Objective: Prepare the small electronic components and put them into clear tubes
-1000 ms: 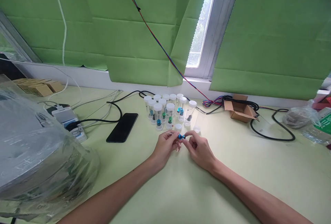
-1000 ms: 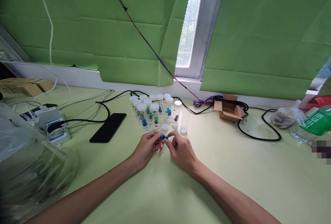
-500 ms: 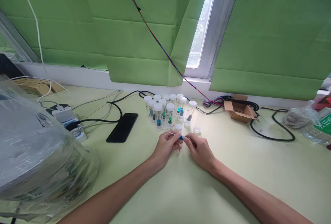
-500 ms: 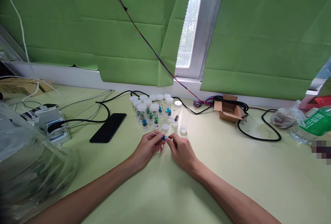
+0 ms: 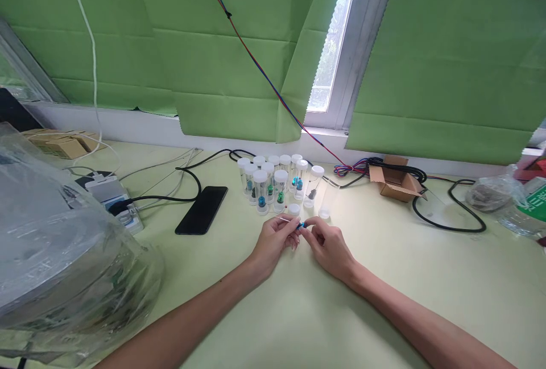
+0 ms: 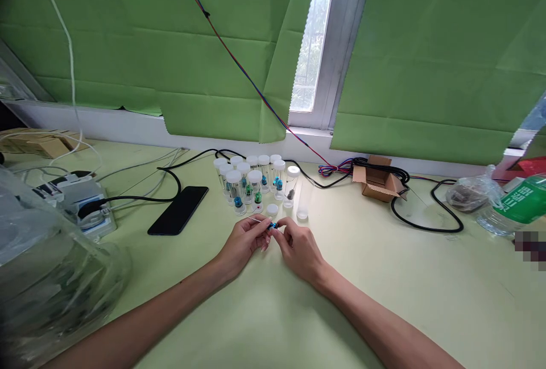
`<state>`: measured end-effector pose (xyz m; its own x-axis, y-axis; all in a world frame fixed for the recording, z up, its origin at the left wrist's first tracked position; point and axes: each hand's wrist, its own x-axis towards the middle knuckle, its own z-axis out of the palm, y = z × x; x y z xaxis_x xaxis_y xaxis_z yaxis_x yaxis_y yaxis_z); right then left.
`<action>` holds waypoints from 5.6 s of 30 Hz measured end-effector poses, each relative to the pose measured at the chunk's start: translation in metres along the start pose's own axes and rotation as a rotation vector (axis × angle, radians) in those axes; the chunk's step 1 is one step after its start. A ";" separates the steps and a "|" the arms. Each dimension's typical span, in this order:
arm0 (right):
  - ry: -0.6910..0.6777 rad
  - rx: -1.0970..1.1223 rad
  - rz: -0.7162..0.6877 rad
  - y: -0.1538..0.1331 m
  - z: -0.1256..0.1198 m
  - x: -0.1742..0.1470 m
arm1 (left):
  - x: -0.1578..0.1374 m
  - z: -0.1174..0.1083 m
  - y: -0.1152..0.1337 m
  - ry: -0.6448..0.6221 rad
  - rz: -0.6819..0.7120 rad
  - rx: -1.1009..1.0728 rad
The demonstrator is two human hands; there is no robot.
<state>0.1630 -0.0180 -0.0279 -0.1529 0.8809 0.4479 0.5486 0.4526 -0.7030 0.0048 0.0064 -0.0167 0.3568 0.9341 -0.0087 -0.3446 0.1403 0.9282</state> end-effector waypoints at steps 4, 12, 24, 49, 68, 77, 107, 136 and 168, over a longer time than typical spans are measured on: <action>-0.015 0.016 -0.002 0.001 -0.001 0.000 | 0.000 -0.001 -0.001 -0.005 0.009 0.041; -0.070 0.055 -0.012 -0.001 -0.002 0.001 | 0.000 0.000 0.002 -0.002 -0.011 0.055; -0.092 0.026 -0.032 0.000 -0.004 0.002 | 0.000 0.000 0.001 -0.004 -0.028 0.019; 0.741 -0.094 0.049 0.009 -0.018 0.016 | -0.003 0.003 0.012 0.128 0.183 0.594; 0.417 0.092 0.136 0.035 -0.017 0.022 | -0.004 0.000 0.017 0.082 0.341 0.872; 0.373 0.053 0.110 0.025 -0.017 0.022 | -0.005 -0.002 0.015 0.027 0.387 0.991; 0.373 0.012 0.030 0.021 -0.015 0.019 | -0.009 0.004 0.028 0.014 0.360 0.876; 0.215 -0.191 -0.211 0.016 -0.014 0.013 | -0.009 0.002 0.047 0.292 0.469 0.465; 0.119 -0.241 -0.244 0.013 -0.012 0.010 | -0.008 0.006 0.037 0.126 0.228 0.198</action>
<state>0.1790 -0.0045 -0.0257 -0.2139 0.7226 0.6574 0.6880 0.5892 -0.4237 -0.0053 0.0021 0.0203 0.1753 0.9691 0.1732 -0.2232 -0.1323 0.9658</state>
